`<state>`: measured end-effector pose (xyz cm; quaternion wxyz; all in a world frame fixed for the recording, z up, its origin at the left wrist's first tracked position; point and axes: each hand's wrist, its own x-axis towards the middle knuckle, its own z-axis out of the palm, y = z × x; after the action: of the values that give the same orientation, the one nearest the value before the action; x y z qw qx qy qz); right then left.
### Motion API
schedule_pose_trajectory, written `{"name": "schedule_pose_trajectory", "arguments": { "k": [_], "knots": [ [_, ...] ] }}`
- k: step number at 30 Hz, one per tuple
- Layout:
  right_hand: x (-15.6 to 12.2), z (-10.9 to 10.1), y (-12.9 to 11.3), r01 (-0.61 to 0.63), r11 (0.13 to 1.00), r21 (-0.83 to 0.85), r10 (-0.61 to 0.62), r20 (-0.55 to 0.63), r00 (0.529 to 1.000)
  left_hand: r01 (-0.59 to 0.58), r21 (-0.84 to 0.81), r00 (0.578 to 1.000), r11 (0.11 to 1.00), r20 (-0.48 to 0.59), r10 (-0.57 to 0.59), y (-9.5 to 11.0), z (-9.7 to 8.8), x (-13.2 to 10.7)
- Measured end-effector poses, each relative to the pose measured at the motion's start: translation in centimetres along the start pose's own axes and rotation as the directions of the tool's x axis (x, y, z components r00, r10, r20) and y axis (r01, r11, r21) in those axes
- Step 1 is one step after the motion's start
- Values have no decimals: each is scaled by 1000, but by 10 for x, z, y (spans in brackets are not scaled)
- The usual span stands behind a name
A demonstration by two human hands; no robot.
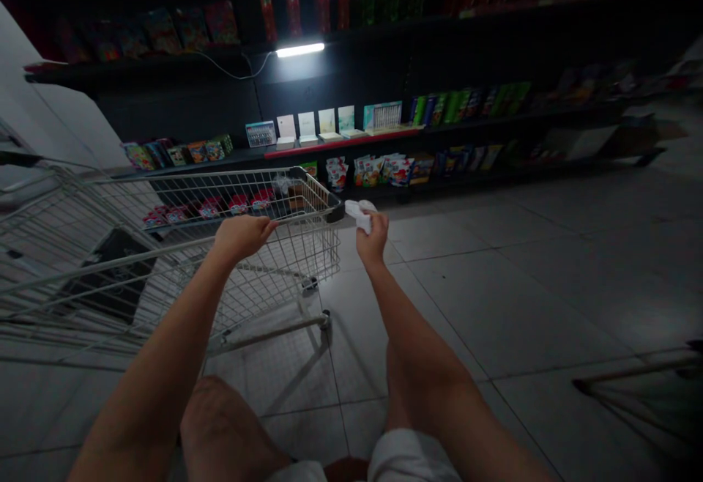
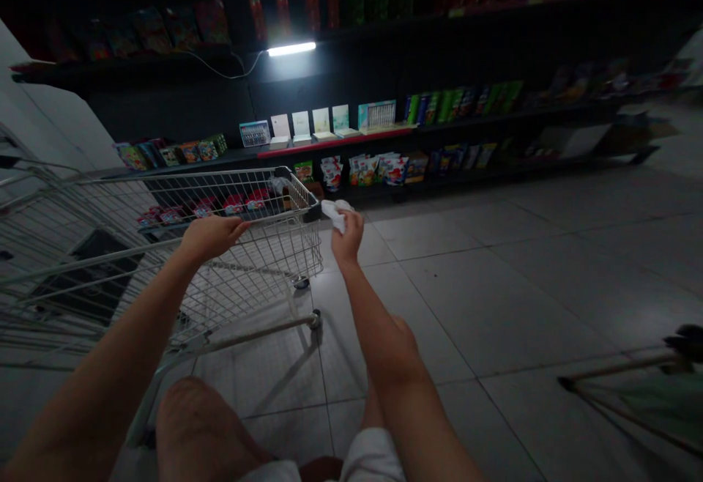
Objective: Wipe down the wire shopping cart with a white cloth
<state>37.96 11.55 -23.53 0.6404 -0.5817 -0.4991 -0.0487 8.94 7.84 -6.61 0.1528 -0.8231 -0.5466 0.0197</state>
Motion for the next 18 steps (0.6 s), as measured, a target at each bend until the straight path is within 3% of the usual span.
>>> {"name": "schedule_pose_trajectory", "arguments": {
  "k": [3, 6, 9, 11, 13, 15, 17, 18],
  "knots": [
    [-10, 26, -29, 44, 995, 93, -45, 6, 999, 9, 12, 1000, 1000, -1, -9, 2, -1, 0],
    [-42, 42, -30, -40, 999, 7, 39, 91, 995, 19, 11, 1000, 1000, 8, -19, 3, -2, -1],
    [-70, 35, -9, 22, 996, -84, 8, 339, 941, 25, 6, 1000, 1000, 1, -25, 3, -2, -1],
    [-72, 23, -1, 83, 992, -91, -35, 442, 896, 21, 3, 1000, 1000, -12, -21, 4, -3, -2],
    [-60, 14, -5, 64, 995, -78, -32, 359, 933, 19, 1, 1000, 1000, -24, -19, 4, -2, -3],
    [-45, 14, -18, 32, 999, -41, -24, 178, 984, 15, 2, 999, 1000, -34, -15, 4, -1, -4],
    [-40, 23, -30, 54, 999, -7, -54, 67, 996, 16, 4, 999, 1000, -43, -16, 4, 0, -4],
    [-46, 29, -34, 80, 997, 0, -80, 77, 994, 19, 3, 999, 1000, -47, -19, 4, 1, -4]
  ]
}}
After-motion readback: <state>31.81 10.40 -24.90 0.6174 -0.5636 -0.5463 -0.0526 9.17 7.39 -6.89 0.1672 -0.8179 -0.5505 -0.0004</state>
